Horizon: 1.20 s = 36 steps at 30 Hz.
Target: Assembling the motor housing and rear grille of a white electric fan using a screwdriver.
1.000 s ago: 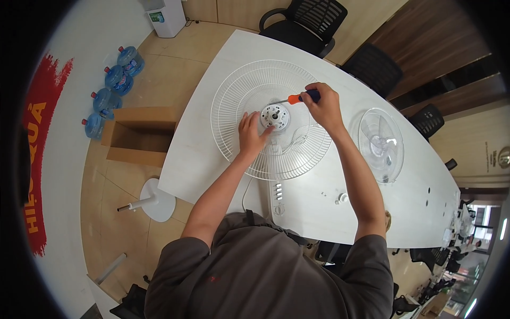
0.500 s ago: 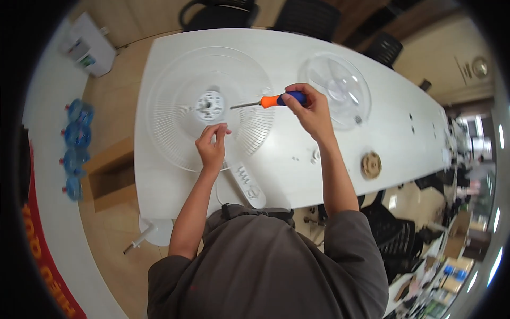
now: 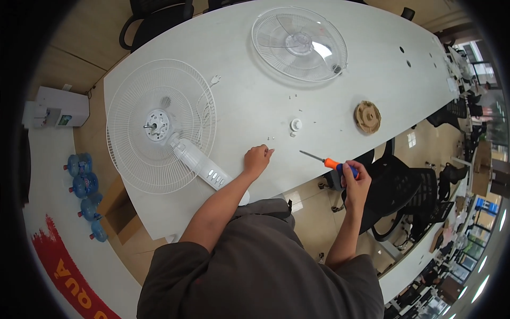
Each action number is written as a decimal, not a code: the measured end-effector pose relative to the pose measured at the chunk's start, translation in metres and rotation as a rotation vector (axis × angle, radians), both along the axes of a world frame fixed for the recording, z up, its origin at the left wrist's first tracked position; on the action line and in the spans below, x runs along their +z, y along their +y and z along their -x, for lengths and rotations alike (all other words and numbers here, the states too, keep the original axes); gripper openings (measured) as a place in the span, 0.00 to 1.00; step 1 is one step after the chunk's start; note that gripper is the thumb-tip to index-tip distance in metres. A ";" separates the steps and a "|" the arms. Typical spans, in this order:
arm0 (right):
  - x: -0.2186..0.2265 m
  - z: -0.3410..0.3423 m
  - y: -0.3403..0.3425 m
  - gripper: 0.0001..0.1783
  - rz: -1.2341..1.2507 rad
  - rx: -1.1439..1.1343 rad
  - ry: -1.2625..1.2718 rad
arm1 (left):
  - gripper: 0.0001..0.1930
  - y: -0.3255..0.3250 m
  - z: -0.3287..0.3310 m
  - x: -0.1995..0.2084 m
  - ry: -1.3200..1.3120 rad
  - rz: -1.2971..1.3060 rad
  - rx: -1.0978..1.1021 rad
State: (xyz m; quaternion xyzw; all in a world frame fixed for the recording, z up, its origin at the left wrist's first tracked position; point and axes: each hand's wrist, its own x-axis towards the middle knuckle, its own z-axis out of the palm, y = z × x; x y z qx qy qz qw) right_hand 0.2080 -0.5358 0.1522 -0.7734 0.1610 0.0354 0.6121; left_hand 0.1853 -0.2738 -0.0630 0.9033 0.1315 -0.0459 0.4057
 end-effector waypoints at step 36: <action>0.061 -0.016 0.406 0.15 0.257 1.148 -0.825 | 0.23 0.215 0.090 0.116 -0.407 -0.347 0.679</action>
